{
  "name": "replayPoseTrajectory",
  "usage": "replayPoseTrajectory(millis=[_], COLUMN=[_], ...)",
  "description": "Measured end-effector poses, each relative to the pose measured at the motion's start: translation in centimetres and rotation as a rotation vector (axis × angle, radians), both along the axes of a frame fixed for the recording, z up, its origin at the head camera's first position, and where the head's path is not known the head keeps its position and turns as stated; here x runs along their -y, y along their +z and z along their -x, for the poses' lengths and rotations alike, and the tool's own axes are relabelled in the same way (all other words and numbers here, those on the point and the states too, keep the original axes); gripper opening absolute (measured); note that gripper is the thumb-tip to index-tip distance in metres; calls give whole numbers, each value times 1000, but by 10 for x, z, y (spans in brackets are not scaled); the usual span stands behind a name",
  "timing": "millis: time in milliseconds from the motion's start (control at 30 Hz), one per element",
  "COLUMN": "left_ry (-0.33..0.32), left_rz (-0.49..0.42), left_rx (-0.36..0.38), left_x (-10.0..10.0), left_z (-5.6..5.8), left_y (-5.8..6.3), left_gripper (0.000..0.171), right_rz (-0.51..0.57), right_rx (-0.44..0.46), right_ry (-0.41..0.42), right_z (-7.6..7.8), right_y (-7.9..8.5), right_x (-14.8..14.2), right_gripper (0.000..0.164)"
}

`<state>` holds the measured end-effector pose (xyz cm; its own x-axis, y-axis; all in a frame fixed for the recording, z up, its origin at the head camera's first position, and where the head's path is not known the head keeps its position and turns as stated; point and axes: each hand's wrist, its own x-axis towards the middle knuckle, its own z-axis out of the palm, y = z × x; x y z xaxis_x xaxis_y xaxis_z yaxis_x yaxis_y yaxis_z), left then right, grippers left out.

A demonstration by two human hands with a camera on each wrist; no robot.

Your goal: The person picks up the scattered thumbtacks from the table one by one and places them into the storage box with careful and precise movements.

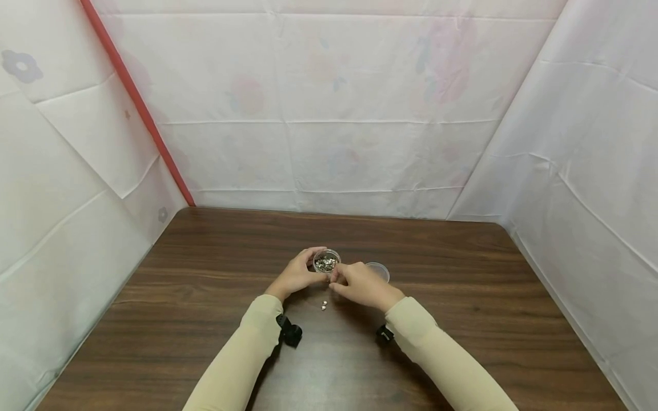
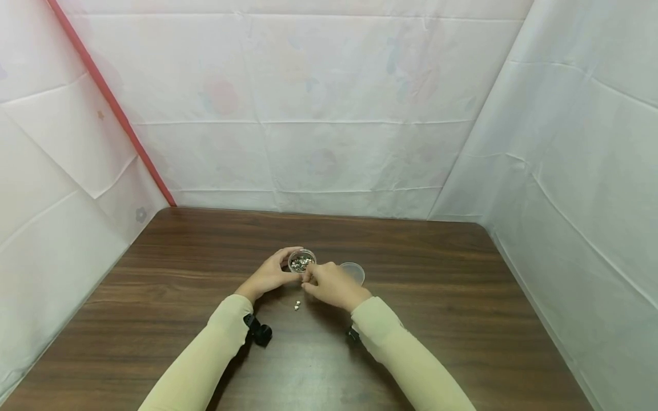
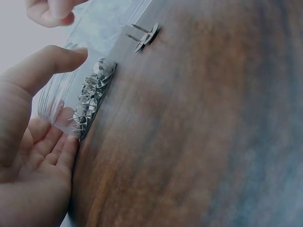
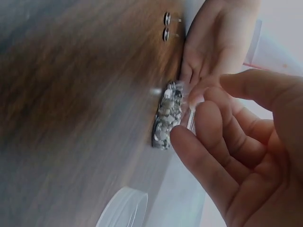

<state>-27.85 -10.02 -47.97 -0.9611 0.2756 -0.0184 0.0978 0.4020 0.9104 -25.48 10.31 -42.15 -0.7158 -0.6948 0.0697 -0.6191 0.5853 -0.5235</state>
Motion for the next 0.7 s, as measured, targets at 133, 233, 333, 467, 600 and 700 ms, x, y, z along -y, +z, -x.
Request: replayPoseTrajectory(millis=[133,233,333,467,600,700], left_ry=[-3,-6,-10,-34,-45,-40], left_rz=[-5,-3,-4,-24,-25,-19], left_rx=[-7,-16,-19,-5,4,11], left_x=[0,0,0,-3,-4,-4], left_z=[0,0,-3,-13,-20,-21], left_y=[0,0,4,24,37,38], left_gripper=[69,66,65,67,68,68], right_rz=[-21,-42,-68,-105,-119,-128], right_rx=[-6,-14,-5,-4,-32,-34], right_ry=[71,101,106,97,85,73], right_z=[-3,-6,-9,-13,-16,-17], right_y=[-3,-6,-8,-10,-10,-9], right_x=[4,8,11,13,15,16], right_gripper=[3,3,4,4,4,4])
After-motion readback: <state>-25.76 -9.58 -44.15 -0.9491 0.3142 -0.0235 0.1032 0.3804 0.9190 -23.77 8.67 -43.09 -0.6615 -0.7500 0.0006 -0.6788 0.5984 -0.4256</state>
